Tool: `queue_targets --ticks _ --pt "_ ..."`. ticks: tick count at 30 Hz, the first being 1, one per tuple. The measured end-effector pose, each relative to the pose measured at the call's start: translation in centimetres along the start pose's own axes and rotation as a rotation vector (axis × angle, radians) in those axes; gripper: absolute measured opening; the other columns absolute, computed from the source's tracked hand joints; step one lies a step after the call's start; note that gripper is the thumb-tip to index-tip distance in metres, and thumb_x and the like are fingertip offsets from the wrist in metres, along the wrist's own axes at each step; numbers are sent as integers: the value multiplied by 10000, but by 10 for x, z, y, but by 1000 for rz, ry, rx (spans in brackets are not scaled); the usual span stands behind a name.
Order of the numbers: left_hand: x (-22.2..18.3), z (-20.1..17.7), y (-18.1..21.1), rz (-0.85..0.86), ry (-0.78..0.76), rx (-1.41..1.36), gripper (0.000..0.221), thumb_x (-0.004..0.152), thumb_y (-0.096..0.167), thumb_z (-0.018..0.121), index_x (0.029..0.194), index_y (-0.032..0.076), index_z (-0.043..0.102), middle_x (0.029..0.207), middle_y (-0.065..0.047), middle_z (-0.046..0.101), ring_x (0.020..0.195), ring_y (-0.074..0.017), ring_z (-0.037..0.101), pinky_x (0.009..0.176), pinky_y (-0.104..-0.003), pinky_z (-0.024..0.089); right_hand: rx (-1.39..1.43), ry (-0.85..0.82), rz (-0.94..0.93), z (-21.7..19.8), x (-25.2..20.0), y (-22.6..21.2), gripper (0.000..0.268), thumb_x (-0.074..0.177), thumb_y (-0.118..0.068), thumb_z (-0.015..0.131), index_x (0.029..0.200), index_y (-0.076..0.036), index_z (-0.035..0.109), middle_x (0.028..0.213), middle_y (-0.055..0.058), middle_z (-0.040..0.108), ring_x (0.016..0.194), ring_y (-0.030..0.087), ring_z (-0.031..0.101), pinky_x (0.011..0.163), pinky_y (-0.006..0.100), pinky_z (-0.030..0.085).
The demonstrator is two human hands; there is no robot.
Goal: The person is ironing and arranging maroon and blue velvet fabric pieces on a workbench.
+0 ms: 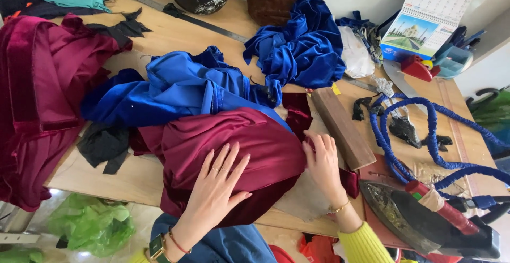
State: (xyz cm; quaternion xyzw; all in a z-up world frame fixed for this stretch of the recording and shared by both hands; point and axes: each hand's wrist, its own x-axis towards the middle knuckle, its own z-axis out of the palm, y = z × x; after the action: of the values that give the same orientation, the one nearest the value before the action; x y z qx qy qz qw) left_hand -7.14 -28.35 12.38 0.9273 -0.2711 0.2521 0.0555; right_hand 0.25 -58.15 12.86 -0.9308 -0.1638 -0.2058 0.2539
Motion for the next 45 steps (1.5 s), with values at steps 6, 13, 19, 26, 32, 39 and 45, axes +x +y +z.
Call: queue_targets --ticks 6,13,19,26,32,39,45 --pt "-25 -3 -6 227 208 -108 195 947 210 753 1072 78 680 1235 -133 616 1224 -310 564 1017 -533 479 78 -57 -565 -12 -22 -50 187 958 -253 724 1074 -111 687 1074 59 669 997 256 645 868 410 496" --pt "-38 0 -3 265 171 -36 144 953 -14 619 1020 101 676 1039 -28 615 988 -209 581 872 -419 495 127 -129 -504 -3 -27 -52 126 997 -164 643 973 -77 732 1061 78 656 964 225 619 862 380 481" --pt "-31 -15 13 154 168 -275 85 995 118 647 930 100 595 869 -29 660 908 -200 625 908 -411 512 52 -233 -435 -19 -34 -58 117 1006 -164 627 971 -53 640 1120 102 648 1038 232 611 876 378 478" --pt "-12 -7 -2 2 166 -116 355 958 305 705 1236 87 681 1306 -104 651 1160 -256 627 1028 -462 459 46 -309 -399 -28 -25 -63 132 1000 -233 628 996 -103 603 1251 124 612 1146 261 599 975 429 476" --pt "-6 -17 0 -244 101 243 432 943 563 632 1176 199 640 1339 0 651 1055 -196 591 785 -372 471 17 -305 -342 0 -11 -46 533 1034 -410 520 1495 -143 504 1610 160 402 1457 355 418 1192 518 323" --pt "-21 -28 -1 -331 98 326 550 921 615 619 1207 145 647 1401 1 668 1178 -218 611 889 -433 492 -112 -335 58 0 -34 3 775 1035 -530 379 1633 -77 185 1704 173 169 1582 286 138 1257 450 122" --pt "19 3 24 -111 84 75 799 891 627 640 1478 104 497 1625 -91 409 1522 -291 318 1169 -588 329 -85 -120 -142 7 -20 -29 746 991 -469 430 1553 16 348 1620 250 334 1536 376 272 1254 515 210"
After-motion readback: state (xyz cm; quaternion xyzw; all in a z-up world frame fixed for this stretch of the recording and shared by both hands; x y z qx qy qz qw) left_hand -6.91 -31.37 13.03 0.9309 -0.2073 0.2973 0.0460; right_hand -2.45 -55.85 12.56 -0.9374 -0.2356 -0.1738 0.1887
